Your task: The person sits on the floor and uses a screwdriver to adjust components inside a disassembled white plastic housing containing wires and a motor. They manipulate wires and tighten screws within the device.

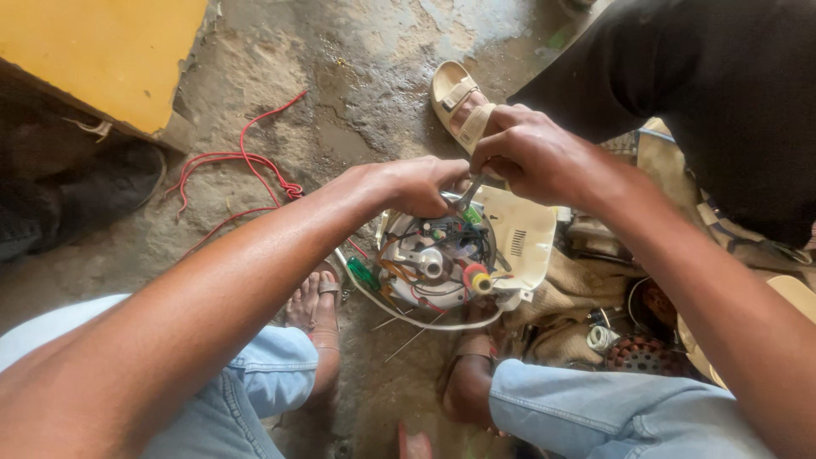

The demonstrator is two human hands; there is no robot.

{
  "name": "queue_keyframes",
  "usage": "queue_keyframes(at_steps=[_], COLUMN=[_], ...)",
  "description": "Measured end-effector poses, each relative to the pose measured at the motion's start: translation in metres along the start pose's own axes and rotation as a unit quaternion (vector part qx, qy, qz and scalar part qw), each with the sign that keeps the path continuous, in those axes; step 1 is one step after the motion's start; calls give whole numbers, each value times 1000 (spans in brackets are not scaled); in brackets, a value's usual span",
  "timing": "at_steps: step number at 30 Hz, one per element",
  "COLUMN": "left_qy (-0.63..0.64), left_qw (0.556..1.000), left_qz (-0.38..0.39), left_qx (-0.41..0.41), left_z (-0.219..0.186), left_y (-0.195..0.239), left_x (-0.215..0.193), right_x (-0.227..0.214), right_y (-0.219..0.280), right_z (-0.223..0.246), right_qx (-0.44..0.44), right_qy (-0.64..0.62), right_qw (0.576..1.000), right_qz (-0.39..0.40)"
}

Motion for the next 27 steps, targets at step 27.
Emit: queue_keyframes(at_steps=[27], left_qy=[29], left_qw=[999], left_qz=[18], left_qx=[-9], left_z=[28], left_y=[2], left_x=[1], right_x=[-15], right_y=[-11], right_z=[68], right_qx=[-167], right_qy=[-100], right_qw=[972], right_qz=[-130])
Point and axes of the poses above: each hand's wrist, its own y-axis away from the middle knuckle, its own x-axis out of the palm, z = x × y, the point moved 8 cm from there along -y, towards the middle knuckle, and after that the axes turned 8 degrees about -z, right-handed, at the moved point
